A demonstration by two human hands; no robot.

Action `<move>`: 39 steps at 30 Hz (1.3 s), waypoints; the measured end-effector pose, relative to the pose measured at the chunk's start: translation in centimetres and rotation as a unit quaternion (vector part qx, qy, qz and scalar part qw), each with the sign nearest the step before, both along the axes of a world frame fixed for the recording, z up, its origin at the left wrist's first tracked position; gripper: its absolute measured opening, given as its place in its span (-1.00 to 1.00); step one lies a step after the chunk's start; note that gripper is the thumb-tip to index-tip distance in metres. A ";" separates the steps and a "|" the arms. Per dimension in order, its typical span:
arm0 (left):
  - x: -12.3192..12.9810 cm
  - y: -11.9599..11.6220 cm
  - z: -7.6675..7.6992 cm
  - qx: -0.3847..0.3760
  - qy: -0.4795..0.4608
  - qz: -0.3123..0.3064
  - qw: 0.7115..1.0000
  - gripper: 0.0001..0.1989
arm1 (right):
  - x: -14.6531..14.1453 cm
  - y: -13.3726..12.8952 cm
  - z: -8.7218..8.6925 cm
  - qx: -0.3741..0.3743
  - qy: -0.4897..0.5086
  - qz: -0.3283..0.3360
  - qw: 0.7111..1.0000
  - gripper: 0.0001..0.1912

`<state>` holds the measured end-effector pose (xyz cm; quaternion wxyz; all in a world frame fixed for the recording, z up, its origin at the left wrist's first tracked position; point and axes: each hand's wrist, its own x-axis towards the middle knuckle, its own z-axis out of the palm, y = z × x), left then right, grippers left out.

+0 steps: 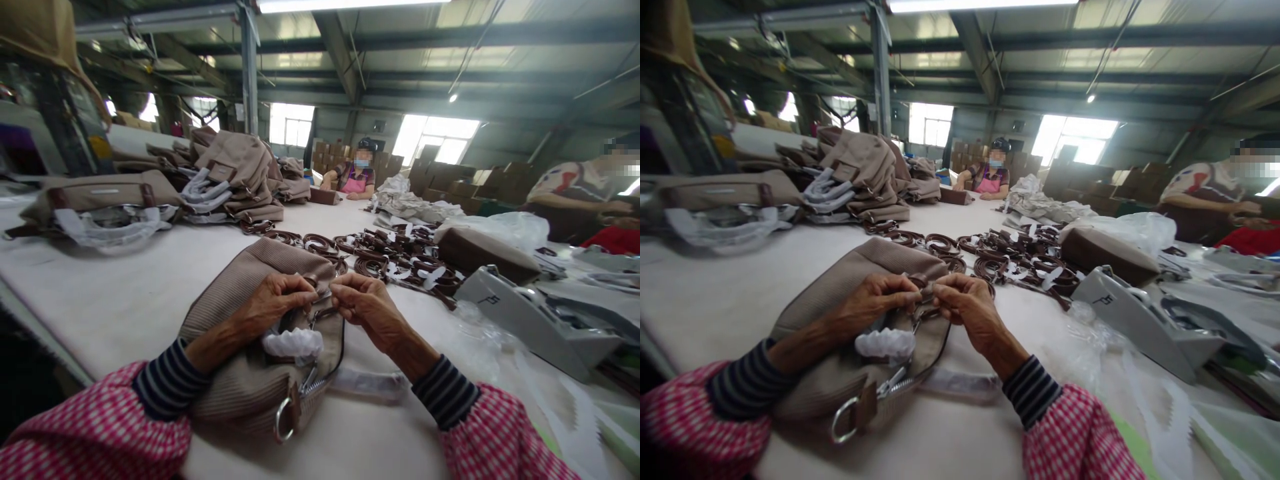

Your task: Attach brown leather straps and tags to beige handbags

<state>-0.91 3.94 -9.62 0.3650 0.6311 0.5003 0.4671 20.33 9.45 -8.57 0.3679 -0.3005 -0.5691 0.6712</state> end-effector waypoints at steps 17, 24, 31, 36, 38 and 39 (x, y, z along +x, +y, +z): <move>0.3 -0.6 0.5 0.024 0.099 0.007 0.995 -0.71 | -0.7 -1.0 -0.9 0.030 -0.024 0.012 0.999 -0.61; 0.3 -0.5 0.0 0.008 0.118 0.020 0.993 -0.69 | -1.1 -1.3 -1.2 0.072 -0.040 -0.001 0.997 -0.63; 0.7 -0.7 0.1 0.008 0.129 0.034 0.991 -0.68 | -1.5 -2.5 -1.8 0.059 -0.045 -0.025 0.997 -0.71; 0.9 -0.7 -0.1 0.032 0.148 0.043 0.988 -0.74 | -1.5 -2.5 -2.6 0.043 -0.038 -0.030 0.998 -0.70; 0.9 -0.7 -0.1 0.034 0.160 0.045 0.986 -0.75 | -1.5 -2.3 -2.9 0.045 -0.044 -0.021 0.998 -0.69; 0.9 -0.7 -0.1 0.034 0.167 0.047 0.984 -0.75 | -1.5 -2.2 -2.9 0.045 -0.050 -0.015 0.998 -0.69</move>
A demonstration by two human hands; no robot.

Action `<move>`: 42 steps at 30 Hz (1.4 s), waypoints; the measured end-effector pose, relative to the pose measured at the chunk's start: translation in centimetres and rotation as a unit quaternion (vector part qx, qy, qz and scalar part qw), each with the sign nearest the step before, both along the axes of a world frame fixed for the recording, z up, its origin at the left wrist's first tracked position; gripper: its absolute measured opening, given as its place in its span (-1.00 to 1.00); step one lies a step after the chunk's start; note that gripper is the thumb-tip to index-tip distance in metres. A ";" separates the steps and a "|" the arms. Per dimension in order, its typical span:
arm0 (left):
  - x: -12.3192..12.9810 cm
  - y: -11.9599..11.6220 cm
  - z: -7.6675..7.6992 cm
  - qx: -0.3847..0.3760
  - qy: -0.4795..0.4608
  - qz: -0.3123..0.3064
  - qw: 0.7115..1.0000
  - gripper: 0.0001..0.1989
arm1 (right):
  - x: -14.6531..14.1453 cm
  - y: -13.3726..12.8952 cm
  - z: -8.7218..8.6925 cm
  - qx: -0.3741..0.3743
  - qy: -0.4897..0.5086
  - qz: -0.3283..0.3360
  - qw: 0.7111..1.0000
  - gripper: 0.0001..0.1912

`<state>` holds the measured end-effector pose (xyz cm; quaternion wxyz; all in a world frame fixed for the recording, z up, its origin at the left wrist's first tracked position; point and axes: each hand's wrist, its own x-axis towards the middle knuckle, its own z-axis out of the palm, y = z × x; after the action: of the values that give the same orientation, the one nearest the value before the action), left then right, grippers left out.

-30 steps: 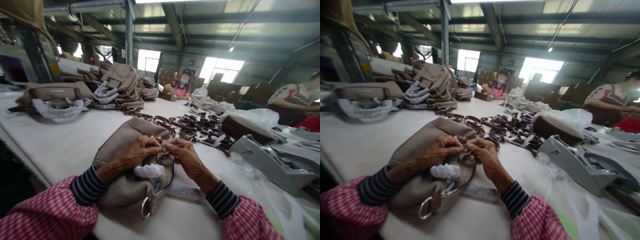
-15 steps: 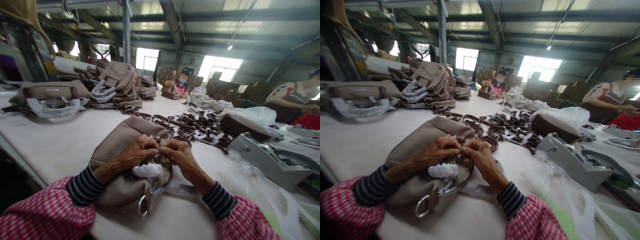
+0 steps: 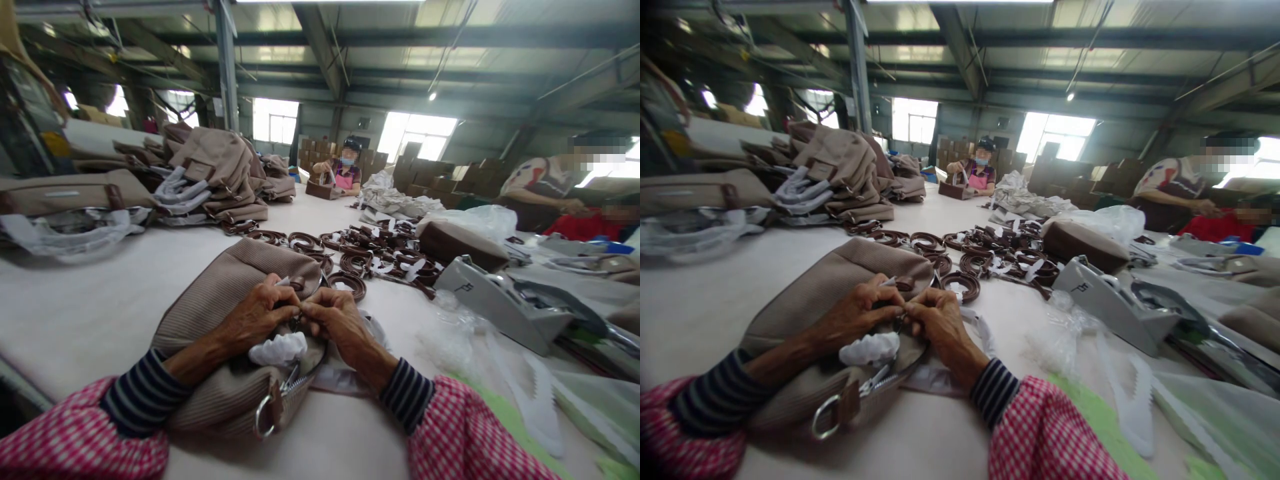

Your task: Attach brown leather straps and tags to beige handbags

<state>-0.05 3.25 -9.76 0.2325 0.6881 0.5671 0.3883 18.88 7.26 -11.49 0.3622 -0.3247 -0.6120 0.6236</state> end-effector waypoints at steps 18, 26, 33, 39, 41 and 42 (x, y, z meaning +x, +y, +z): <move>-0.2 -1.3 2.6 -0.049 0.154 0.088 0.983 -0.70 | 8.2 6.8 2.3 0.367 -0.520 0.021 0.771 -0.49; 1.9 -2.5 6.0 -0.034 0.191 0.167 0.967 -0.95 | 8.5 6.3 3.6 0.381 -0.496 -0.018 0.780 -0.70; 2.0 -2.3 9.3 -0.011 0.149 0.199 0.968 -0.77 | 8.9 4.4 8.8 0.434 -0.440 -0.006 0.786 -0.85; 1.3 -1.6 8.7 -0.019 0.094 0.170 0.981 -0.69 | 5.7 0.8 9.1 0.528 -0.390 0.115 0.746 -0.79; 1.2 -1.6 7.4 -0.015 0.091 0.146 0.985 -0.69 | 5.1 0.5 8.1 0.511 -0.417 0.146 0.738 -0.87; 1.2 -1.7 6.7 -0.011 0.095 0.139 0.986 -0.72 | 4.9 0.5 7.6 0.496 -0.431 0.154 0.738 -0.89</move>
<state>1.14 1.57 -3.02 0.1289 0.6339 0.6811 0.3430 23.78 7.78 -3.86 0.0687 -0.2350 -0.9668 0.0728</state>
